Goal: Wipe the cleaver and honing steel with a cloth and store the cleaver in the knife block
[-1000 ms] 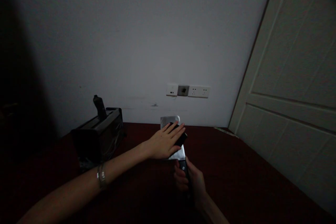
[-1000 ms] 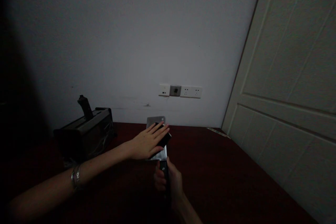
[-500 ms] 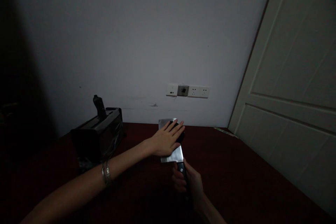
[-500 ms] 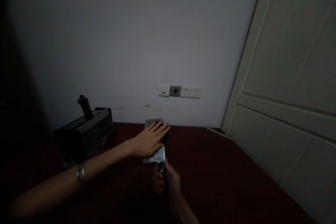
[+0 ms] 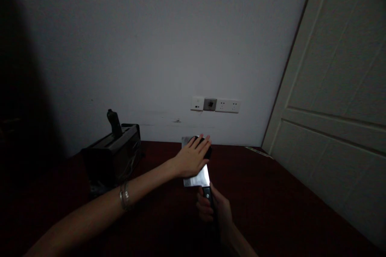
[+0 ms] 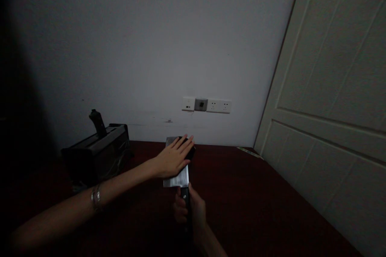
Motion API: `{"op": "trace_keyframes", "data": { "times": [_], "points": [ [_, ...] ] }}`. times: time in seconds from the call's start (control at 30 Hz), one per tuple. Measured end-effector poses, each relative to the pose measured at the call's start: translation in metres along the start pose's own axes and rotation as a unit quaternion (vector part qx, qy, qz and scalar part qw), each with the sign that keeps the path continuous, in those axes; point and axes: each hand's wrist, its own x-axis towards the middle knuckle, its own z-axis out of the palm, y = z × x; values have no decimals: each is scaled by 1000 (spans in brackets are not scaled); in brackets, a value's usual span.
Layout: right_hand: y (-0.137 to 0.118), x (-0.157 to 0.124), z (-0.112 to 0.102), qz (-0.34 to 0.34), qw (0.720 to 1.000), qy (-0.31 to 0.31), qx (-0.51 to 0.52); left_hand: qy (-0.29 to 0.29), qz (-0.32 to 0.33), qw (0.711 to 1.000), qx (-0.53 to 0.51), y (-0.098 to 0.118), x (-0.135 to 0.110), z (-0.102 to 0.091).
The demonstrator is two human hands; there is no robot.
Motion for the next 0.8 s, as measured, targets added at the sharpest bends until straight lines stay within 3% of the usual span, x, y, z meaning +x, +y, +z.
{"op": "trace_keyframes", "data": {
  "times": [0.13,0.33,0.57,0.67,0.8],
  "points": [
    [-2,0,-1,-18,1000,3,-10,18,47,999,-4,14,-2,0],
    [0,-1,1,-17,1000,7,-8,24,-51,998,9,-18,16,6],
    [-6,-3,4,-37,999,3,0,15,58,998,8,16,-6,-6],
    [-4,-4,5,-16,1000,-5,2,6,42,999,5,-1,-1,-5],
    [-1,-3,5,-2,1000,-14,2,-5,-33,999,14,-32,9,2]
  ]
}}
